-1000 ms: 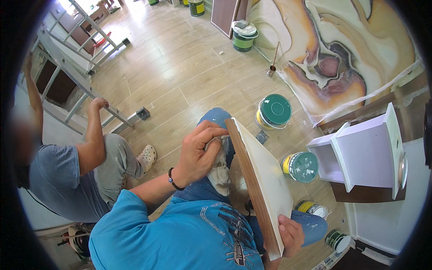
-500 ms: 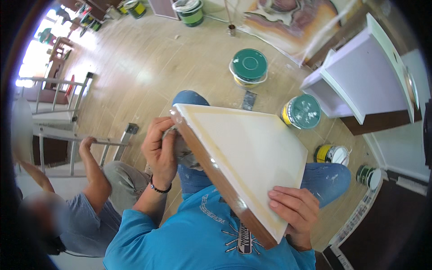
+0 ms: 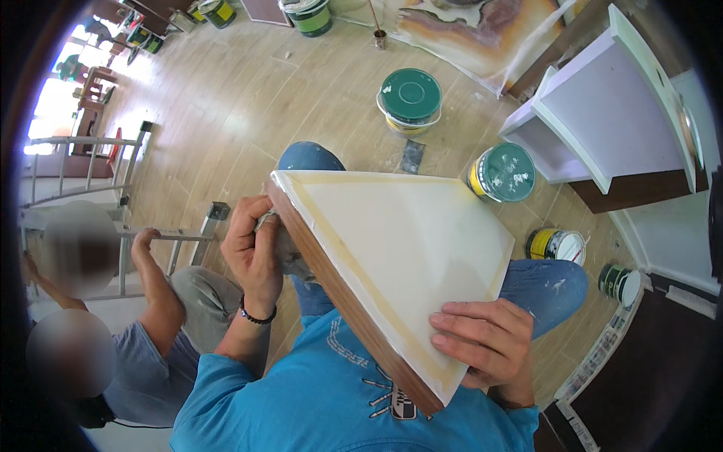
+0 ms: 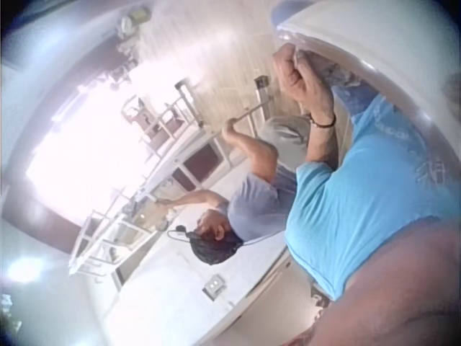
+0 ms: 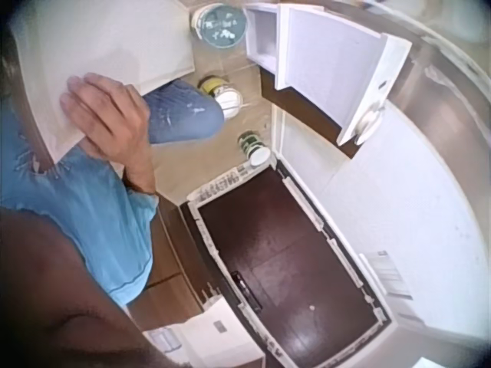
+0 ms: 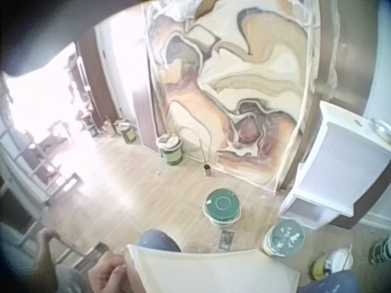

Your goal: The person sits on the floor and wipes the edges and surfaces of a small wooden board with a white cloth. The person repeatedly rubs the cloth along the edges and face of the board, turning it over to clean different sides.

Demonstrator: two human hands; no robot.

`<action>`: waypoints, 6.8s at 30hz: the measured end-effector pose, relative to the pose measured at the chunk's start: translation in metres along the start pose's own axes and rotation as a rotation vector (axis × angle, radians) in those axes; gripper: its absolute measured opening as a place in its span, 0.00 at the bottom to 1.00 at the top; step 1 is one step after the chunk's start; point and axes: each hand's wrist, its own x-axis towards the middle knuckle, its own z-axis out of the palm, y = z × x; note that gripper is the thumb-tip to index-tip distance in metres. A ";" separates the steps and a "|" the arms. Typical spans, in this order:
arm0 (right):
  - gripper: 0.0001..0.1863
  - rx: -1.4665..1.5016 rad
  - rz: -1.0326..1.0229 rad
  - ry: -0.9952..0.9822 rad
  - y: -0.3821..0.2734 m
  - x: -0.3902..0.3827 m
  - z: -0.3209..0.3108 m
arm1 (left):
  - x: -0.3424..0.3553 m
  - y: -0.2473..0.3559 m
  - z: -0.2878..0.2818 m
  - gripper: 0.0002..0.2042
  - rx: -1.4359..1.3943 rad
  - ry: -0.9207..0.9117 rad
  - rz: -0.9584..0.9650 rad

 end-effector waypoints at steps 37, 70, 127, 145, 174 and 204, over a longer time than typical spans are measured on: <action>0.31 0.655 0.298 -0.655 0.118 0.198 0.178 | 0.011 0.015 -0.053 0.10 0.113 0.062 -0.165; 0.26 0.674 0.350 -0.474 0.098 0.174 0.197 | 0.007 0.012 -0.056 0.12 0.630 -0.183 0.314; 0.30 0.629 0.370 -0.458 0.094 0.169 0.204 | -0.005 0.015 -0.051 0.12 0.702 -0.153 0.286; 0.30 0.681 0.371 -0.443 0.095 0.167 0.205 | 0.012 0.016 -0.061 0.07 0.582 -0.259 0.257; 0.31 0.650 0.380 -0.448 0.098 0.168 0.212 | 0.013 0.001 -0.063 0.11 0.616 -0.211 0.271; 0.31 0.685 0.414 -0.471 0.093 0.169 0.208 | 0.003 0.007 -0.060 0.11 0.600 -0.202 0.299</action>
